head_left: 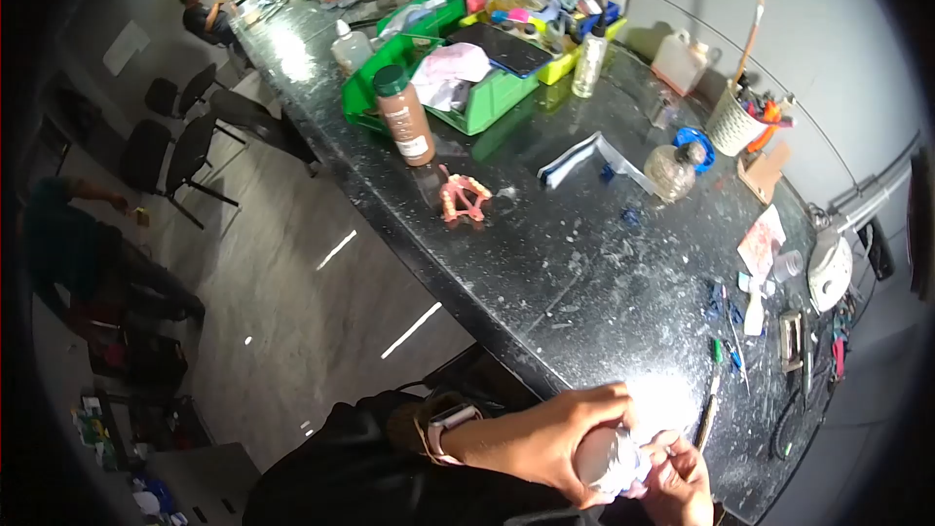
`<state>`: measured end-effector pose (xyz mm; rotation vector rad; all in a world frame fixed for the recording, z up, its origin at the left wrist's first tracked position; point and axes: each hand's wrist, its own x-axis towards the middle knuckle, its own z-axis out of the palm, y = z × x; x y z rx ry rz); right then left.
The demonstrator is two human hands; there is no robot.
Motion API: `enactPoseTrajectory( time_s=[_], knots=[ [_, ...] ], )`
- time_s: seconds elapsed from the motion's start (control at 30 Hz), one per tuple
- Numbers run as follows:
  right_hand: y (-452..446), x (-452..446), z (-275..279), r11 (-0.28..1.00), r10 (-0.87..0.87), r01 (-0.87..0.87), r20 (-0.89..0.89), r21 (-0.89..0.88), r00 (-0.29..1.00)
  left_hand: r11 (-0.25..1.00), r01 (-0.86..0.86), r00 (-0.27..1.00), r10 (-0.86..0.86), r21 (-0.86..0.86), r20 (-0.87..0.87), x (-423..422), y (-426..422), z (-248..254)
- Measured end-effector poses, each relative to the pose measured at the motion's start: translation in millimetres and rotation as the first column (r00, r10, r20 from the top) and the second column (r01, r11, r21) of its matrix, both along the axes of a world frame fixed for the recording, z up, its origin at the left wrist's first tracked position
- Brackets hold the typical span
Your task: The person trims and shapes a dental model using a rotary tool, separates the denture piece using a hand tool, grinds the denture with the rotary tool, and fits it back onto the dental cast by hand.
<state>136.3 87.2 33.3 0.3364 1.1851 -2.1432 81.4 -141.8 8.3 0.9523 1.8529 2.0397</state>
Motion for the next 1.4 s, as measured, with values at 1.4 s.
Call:
enactPoseTrajectory(
  time_s=[1.4],
  knots=[
    [73.6,-74.5,-40.3,0.572,-0.043,0.658,-0.783,0.489,0.62,0.969,-0.235,0.921,0.195,-0.082,-0.339,-59.4,99.1,6.9]
  ],
)
